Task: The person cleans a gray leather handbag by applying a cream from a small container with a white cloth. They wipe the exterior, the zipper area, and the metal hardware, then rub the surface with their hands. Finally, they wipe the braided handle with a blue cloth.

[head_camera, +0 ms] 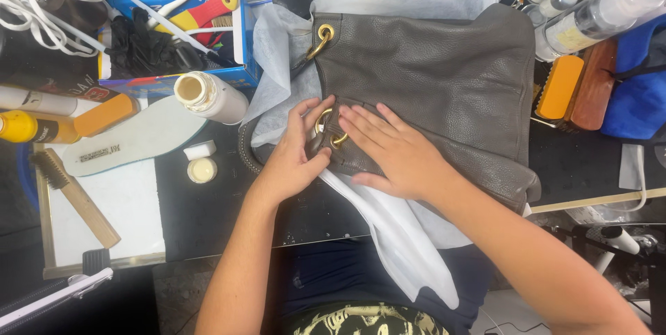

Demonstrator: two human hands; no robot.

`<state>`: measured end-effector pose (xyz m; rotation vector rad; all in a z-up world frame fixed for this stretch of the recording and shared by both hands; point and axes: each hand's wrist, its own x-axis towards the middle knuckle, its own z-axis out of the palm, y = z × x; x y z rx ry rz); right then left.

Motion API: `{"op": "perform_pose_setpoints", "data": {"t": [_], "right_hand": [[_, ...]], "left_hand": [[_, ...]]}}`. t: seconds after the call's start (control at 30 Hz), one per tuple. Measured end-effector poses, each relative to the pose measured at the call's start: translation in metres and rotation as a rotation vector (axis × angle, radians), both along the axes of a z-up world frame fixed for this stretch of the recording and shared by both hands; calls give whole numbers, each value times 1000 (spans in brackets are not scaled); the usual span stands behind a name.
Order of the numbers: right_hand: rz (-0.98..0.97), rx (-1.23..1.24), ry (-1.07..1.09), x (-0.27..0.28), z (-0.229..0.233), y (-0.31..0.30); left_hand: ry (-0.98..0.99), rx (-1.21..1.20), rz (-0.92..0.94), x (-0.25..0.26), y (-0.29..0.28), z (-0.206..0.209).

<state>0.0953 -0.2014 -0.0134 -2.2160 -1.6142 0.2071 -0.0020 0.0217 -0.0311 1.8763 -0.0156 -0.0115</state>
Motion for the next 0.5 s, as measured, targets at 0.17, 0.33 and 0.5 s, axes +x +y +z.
{"op": "perform_pose_setpoints", "data": {"t": [0.17,0.33,0.5], "right_hand": [[-50,108,29,-8,1,25],[24,-10,-2,-9,6,3],[-42,36,-21,-9,5,11]], "left_hand": [[14,-119,-6,1,1,3],[19,-116,-31,-1,2,5],[1,-173,-69,-1,4,4]]}}
